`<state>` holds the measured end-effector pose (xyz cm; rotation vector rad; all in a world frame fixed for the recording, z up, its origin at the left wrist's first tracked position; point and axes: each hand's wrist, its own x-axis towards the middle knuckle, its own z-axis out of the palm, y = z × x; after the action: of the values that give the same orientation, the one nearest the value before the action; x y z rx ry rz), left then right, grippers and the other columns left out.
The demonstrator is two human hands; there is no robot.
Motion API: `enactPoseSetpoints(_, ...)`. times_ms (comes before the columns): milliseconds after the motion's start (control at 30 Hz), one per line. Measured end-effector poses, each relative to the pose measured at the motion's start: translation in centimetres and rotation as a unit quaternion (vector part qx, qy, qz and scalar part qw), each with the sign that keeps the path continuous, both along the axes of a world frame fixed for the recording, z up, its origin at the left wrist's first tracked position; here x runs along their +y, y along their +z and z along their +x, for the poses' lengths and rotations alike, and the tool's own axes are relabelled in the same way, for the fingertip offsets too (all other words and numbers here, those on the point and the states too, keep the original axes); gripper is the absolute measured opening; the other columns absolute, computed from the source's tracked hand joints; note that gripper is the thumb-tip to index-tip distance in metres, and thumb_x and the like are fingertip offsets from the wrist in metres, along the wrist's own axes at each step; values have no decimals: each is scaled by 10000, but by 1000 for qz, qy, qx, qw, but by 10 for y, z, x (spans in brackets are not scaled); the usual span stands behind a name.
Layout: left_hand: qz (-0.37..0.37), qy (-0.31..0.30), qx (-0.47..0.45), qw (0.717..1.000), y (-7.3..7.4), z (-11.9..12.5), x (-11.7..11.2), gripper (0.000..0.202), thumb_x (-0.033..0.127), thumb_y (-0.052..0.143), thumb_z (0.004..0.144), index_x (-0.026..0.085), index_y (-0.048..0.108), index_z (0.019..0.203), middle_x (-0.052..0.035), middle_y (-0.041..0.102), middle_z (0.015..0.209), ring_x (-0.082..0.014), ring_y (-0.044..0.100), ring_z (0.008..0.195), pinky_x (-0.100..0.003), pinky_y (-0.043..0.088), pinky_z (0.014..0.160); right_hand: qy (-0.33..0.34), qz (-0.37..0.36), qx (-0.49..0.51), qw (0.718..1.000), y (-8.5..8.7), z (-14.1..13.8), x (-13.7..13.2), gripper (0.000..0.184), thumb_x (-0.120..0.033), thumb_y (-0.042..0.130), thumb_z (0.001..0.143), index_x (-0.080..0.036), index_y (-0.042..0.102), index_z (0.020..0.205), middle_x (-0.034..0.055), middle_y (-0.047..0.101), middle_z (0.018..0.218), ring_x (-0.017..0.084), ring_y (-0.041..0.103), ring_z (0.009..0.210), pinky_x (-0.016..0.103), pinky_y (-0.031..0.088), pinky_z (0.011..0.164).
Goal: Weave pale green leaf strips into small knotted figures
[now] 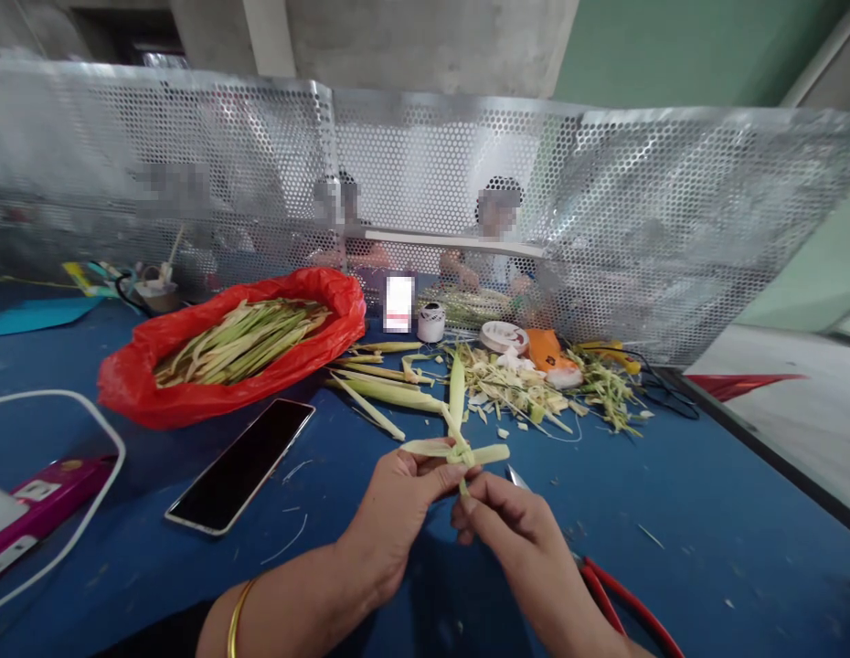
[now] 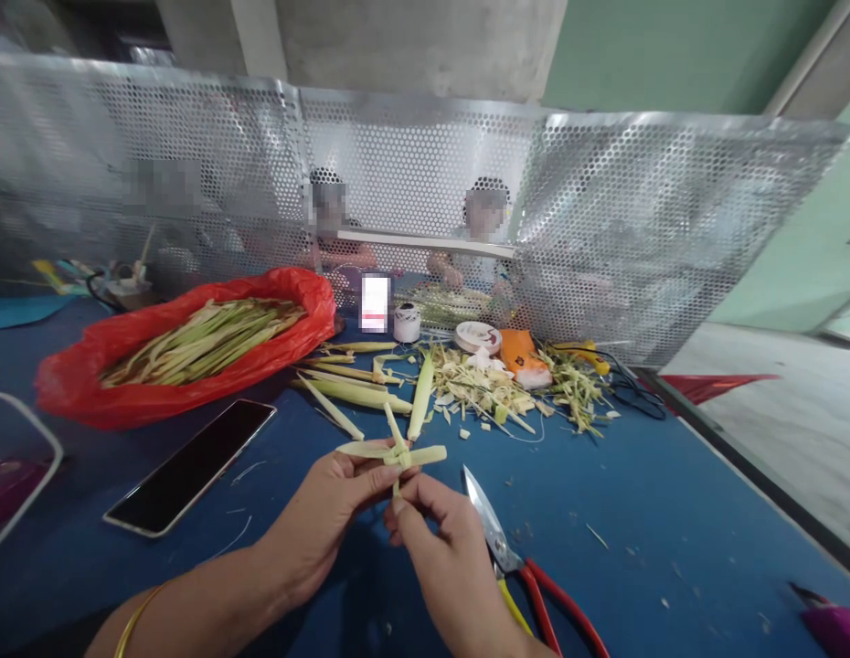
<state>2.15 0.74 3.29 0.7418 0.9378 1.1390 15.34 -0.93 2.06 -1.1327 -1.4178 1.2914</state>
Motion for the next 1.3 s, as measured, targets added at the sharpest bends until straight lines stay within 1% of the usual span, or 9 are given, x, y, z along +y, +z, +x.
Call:
enactPoseSetpoints(67,-12,5,-1,1000,1,-1,1,274,252,816,629,100,711,831,-70,721,758,-152,626,700,-259,483,700,-7,4,-16,1000,-1,3,3,346,-443,609,814,-172,569,602,17,571,612,148,526,627,247,441,605)
enactPoseSetpoints(233,-19,3,-13,1000,4,-4,4,292,180,776,647,102,711,921,-82,736,849,-164,655,771,-275,498,767,-122,4,28,992,5,15,14,343,-503,705,738,-187,599,821,0,619,684,141,567,594,253,462,598)
enactPoseSetpoints(367,-22,-49,-13,999,1,-3,3,317,202,774,662,101,686,949,-89,722,888,-177,659,776,-305,496,768,-99,13,1,995,10,20,16,276,-443,711,744,-180,630,720,15,637,626,159,596,613,256,471,608)
enactPoseSetpoints(500,-48,-37,0,998,-5,-2,1,475,220,820,637,142,652,1074,-29,696,854,-127,630,710,-254,467,692,-91,20,-10,996,8,15,10,236,-407,685,769,-183,637,712,12,646,621,160,601,611,258,471,601)
enactPoseSetpoints(633,-64,-49,-3,997,-8,0,0,416,225,820,628,137,679,1009,1,664,748,-94,582,635,-209,412,576,-73,26,-26,997,5,11,7,204,-376,646,798,-186,635,725,13,663,651,159,610,626,267,479,624)
enactPoseSetpoints(767,-15,-11,40,999,-8,1,1,332,253,815,623,117,698,902,19,630,657,-80,521,569,-210,406,538,-78,42,-46,995,4,12,8,194,-354,623,797,-192,626,689,-1,636,610,152,596,601,266,470,604)
enactPoseSetpoints(900,11,25,58,998,-8,2,2,335,251,805,621,114,677,898,33,623,611,-77,514,519,-216,409,528,-86,59,-80,991,5,15,7,206,-354,607,799,-196,626,668,-8,616,588,144,570,575,262,451,578)
enactPoseSetpoints(1100,18,72,83,994,-5,0,5,304,246,779,642,114,656,888,31,622,544,-84,541,488,-199,371,492,-99,54,-89,990,6,20,8,225,-382,620,798,-197,611,671,-8,603,584,146,559,571,259,434,566)
enactPoseSetpoints(1300,2,88,64,994,-5,-1,11,329,241,802,621,122,653,889,25,643,577,-93,566,489,-208,411,502,-101,49,-81,990,5,22,11,232,-394,633,801,-195,611,683,-14,588,595,138,542,574,257,412,574)
